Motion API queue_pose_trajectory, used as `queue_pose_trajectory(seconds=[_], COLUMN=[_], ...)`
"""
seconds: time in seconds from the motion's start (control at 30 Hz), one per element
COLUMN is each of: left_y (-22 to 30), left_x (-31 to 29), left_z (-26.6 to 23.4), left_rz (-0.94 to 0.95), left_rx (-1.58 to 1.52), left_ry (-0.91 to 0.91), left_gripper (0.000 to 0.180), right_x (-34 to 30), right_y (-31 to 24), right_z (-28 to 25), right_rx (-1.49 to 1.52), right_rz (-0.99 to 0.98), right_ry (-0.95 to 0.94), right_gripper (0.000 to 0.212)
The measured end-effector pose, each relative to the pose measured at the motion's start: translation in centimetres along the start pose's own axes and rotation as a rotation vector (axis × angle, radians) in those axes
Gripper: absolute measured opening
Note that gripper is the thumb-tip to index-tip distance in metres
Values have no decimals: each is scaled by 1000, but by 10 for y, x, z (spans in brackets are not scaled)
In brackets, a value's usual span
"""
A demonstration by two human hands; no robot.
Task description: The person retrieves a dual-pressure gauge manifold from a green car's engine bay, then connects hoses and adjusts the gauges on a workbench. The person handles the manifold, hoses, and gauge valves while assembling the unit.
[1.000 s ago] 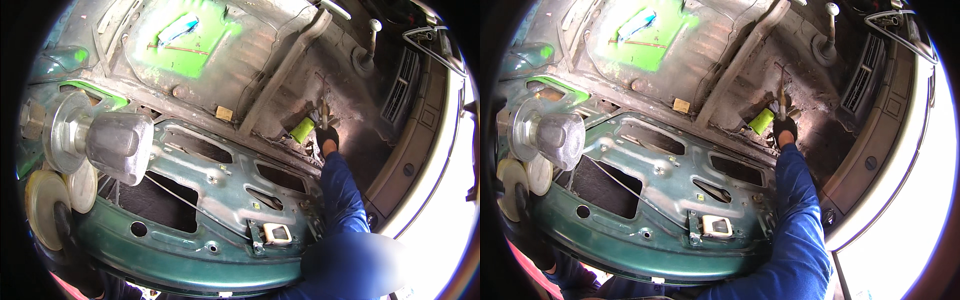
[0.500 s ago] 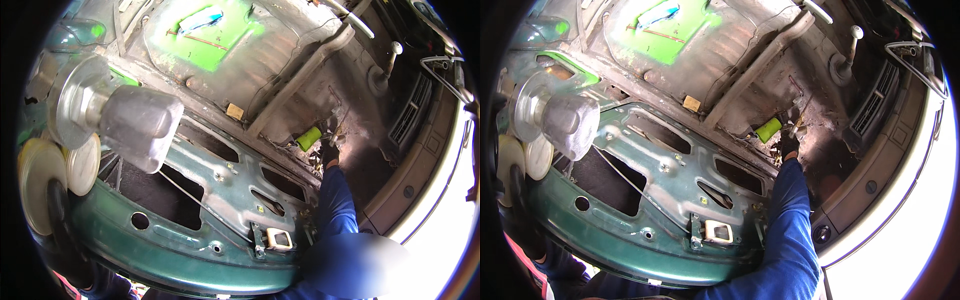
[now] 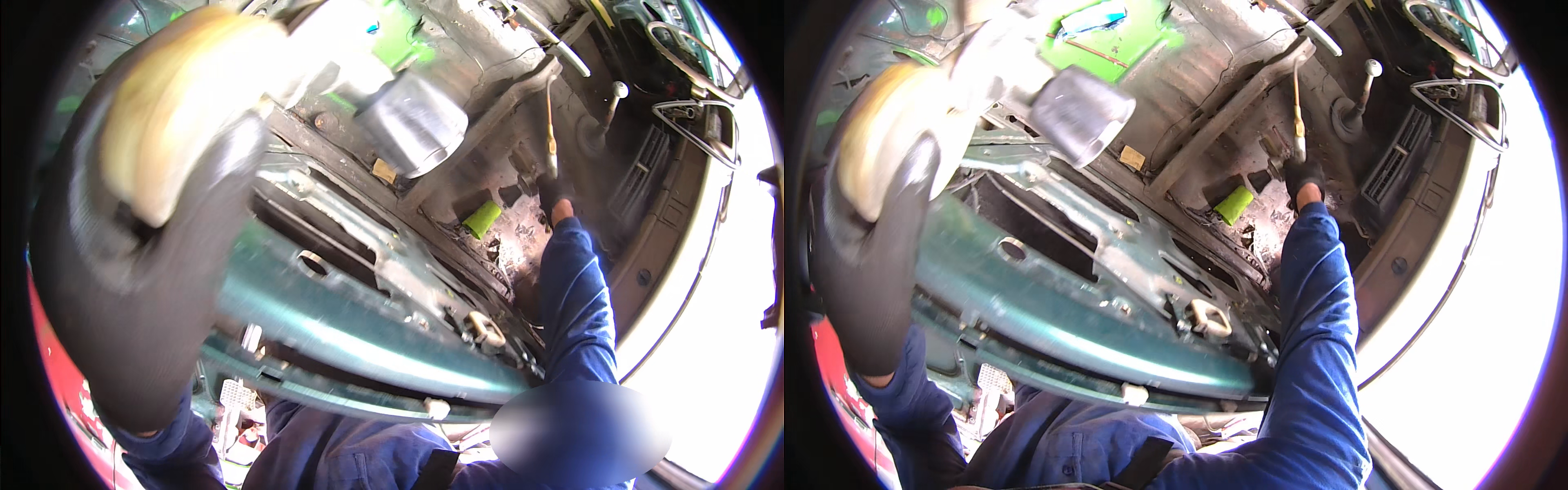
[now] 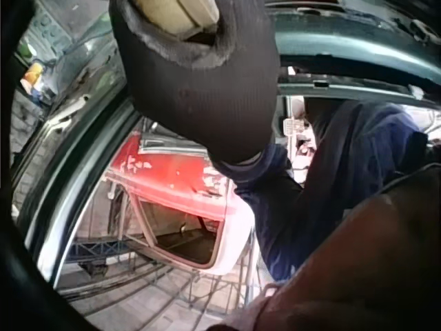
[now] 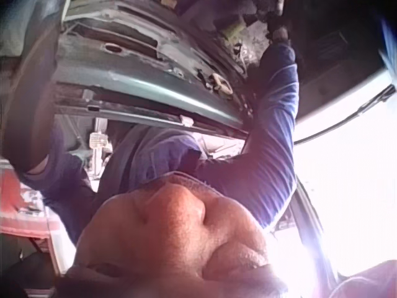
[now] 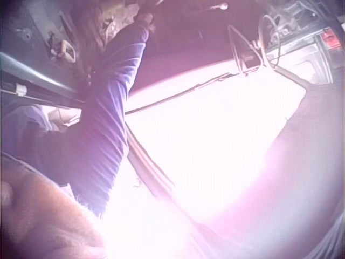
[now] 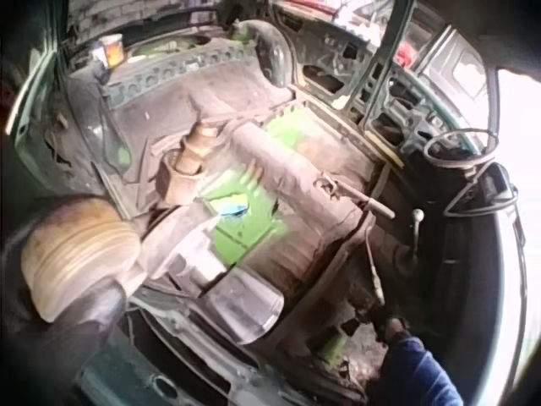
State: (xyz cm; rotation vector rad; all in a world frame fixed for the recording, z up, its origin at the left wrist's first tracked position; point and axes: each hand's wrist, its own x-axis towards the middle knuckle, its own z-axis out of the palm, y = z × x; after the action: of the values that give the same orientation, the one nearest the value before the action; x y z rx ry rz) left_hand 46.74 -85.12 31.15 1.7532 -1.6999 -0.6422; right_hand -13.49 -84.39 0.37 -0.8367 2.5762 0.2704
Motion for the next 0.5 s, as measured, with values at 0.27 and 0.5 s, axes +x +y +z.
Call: queue_pose_trajectory(seconds=[0.27, 0.5], left_y=[7, 4], left_x=[9, 14], left_z=[5, -4], left_rz=[162, 391], left_rx=[-7, 121], left_ry=[-55, 14], left_gripper=[38, 33], right_x=[-102, -241], right_y=[-95, -151], right_z=[-105, -184], right_rx=[-72, -50], right_rz=[-492, -623], right_ry=[9, 147], right_gripper=[52, 41])
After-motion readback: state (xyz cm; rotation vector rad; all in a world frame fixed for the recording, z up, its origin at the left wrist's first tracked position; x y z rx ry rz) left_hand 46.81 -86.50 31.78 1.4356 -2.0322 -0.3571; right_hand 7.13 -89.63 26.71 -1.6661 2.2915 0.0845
